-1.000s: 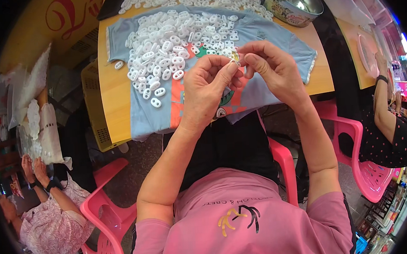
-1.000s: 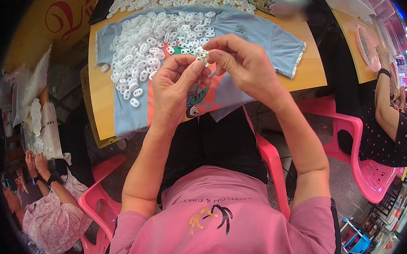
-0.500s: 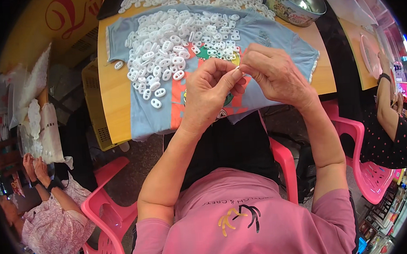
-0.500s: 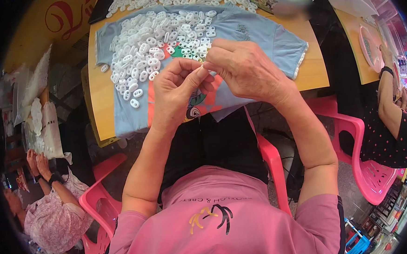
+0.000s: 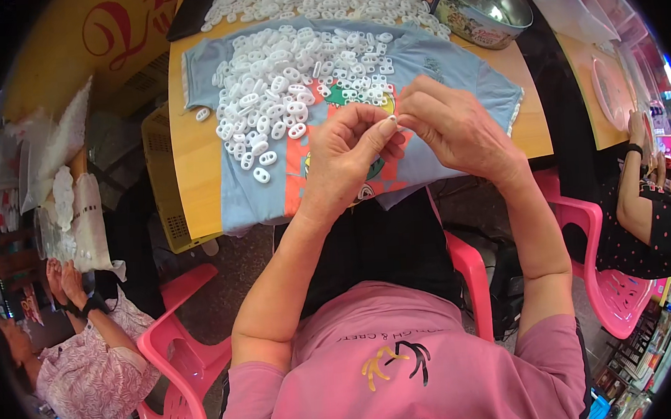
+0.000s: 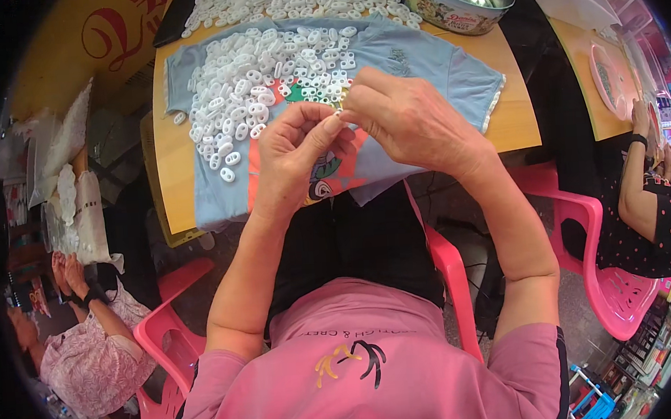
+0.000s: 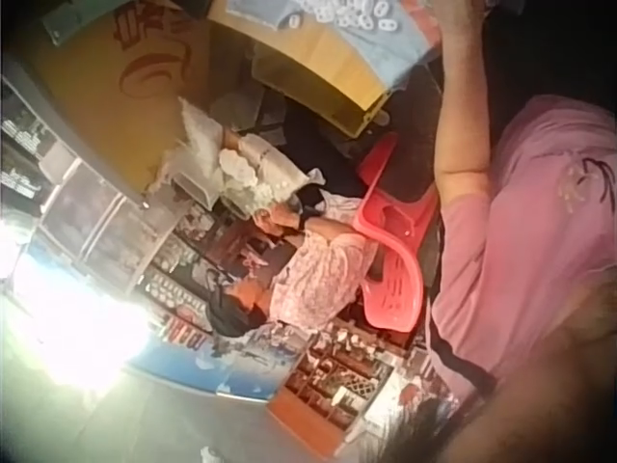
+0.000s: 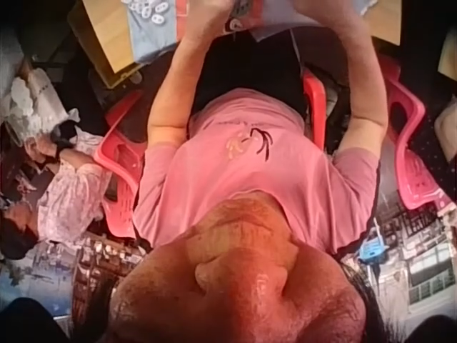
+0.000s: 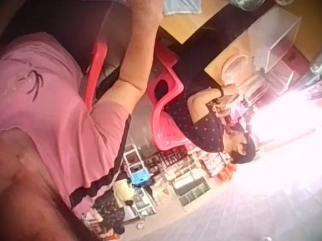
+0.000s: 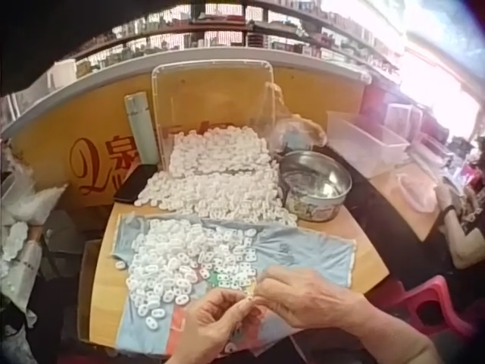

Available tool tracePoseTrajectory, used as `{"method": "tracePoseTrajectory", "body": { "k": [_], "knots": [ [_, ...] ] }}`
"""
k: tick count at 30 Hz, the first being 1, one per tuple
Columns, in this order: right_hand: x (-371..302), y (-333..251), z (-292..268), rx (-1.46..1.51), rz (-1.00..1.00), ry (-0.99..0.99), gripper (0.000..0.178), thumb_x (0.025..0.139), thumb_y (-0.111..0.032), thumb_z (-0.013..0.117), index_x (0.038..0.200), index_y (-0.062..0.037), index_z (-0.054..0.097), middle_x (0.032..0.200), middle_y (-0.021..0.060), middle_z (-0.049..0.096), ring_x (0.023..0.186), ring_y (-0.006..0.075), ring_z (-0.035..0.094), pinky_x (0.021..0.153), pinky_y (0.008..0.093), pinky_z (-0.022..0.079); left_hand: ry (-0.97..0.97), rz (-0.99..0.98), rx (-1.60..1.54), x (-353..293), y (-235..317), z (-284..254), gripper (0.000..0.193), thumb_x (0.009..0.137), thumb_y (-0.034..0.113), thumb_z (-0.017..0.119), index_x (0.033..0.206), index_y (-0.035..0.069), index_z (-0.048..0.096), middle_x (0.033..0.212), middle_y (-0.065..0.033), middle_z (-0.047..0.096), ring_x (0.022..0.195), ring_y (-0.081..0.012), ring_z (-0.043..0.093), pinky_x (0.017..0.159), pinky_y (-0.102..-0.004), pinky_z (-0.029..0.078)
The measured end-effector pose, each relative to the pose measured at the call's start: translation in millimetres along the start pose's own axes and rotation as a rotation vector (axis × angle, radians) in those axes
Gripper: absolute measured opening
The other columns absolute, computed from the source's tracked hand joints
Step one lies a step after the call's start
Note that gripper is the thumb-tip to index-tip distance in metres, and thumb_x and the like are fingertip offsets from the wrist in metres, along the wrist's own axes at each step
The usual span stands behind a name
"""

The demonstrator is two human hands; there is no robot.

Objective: Connecting small white plastic link components together by hand on a workbench.

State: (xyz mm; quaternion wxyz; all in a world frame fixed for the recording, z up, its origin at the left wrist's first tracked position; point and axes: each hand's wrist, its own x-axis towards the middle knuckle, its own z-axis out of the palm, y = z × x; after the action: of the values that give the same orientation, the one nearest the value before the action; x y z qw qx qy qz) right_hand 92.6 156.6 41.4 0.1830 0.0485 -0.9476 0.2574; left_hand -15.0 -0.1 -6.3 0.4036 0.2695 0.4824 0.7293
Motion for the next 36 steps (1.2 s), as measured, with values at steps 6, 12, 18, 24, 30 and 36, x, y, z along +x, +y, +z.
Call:
{"method": "tracePoseTrajectory", "body": {
  "k": [6, 12, 18, 24, 30, 36],
  "knots": [
    [0.5, -1.5, 6.3, 0.017, -0.064, 0.016, 0.013, 0.089, -0.007, 0.061, 0.082, 0.0, 0.052, 0.075, 0.0136, 0.05, 0.066, 0.0335, 0.052, 0.055, 0.0408, 0.041, -0.011, -0.019, -0.029, -2.2, -3.3, -1.4, 0.013, 0.093, 0.011, 0.063, 0.097, -0.002, 0.061, 0.082, -0.0073, 0.067, 0.07, -0.0105, 0.063, 0.063, -0.0242, 0.053],
    [0.8, -0.1, 19.8, 0.086, -0.03, 0.077, 0.012, 0.088, -0.003, 0.059, 0.08, 0.0005, 0.051, 0.071, 0.0135, 0.047, 0.063, 0.033, 0.049, 0.054, 0.0399, 0.038, 0.017, 0.016, 0.065, -4.1, 0.0, -0.8, 0.01, 0.094, 0.009, 0.061, 0.096, -0.001, 0.06, 0.081, -0.0064, 0.067, 0.07, -0.0098, 0.063, 0.062, -0.0235, 0.052],
    [12.3, 0.1, 19.6, 0.22, 0.103, 0.072, 0.012, 0.09, -0.003, 0.057, 0.081, 0.0019, 0.052, 0.072, 0.0117, 0.05, 0.063, 0.0245, 0.051, 0.055, 0.0355, 0.04, 0.109, 0.027, -0.097, -2.2, -2.0, 1.7, 0.011, 0.095, 0.009, 0.058, 0.1, 0.0, 0.055, 0.082, -0.0071, 0.065, 0.071, -0.0108, 0.062, 0.064, -0.0241, 0.051],
    [46.2, 13.1, 21.2, 0.366, 0.23, 0.096, 0.01, 0.09, -0.008, 0.061, 0.089, 0.0017, 0.062, 0.076, 0.0092, 0.059, 0.067, 0.017, 0.054, 0.06, 0.0296, 0.043, 0.139, 0.323, -0.31, -8.4, -6.3, -5.1, 0.009, 0.095, 0.006, 0.056, 0.101, 0.0, 0.053, 0.083, -0.009, 0.064, 0.07, -0.0129, 0.06, 0.066, -0.0261, 0.05],
    [67.6, 21.3, 45.8, -0.014, 0.081, 0.156, 0.011, 0.085, -0.007, 0.064, 0.095, -0.004, 0.067, 0.09, 0.0108, 0.063, 0.08, 0.0288, 0.063, 0.068, 0.0365, 0.049, 0.106, 0.401, -0.129, -21.6, -4.8, 3.0, 0.008, 0.094, 0.004, 0.055, 0.101, 0.001, 0.054, 0.083, -0.0093, 0.062, 0.07, -0.014, 0.059, 0.064, -0.0267, 0.049],
    [82.8, 30.9, 55.8, -0.202, -0.007, 0.13, 0.011, 0.082, -0.009, 0.066, 0.093, -0.009, 0.068, 0.092, 0.0069, 0.063, 0.083, 0.0302, 0.063, 0.068, 0.0381, 0.05, 0.071, 0.317, -0.021, -22.3, -2.0, 6.9, 0.007, 0.094, 0.002, 0.057, 0.1, 0.0, 0.054, 0.082, -0.0056, 0.062, 0.071, -0.0077, 0.06, 0.065, -0.0225, 0.052]
  ]
}}
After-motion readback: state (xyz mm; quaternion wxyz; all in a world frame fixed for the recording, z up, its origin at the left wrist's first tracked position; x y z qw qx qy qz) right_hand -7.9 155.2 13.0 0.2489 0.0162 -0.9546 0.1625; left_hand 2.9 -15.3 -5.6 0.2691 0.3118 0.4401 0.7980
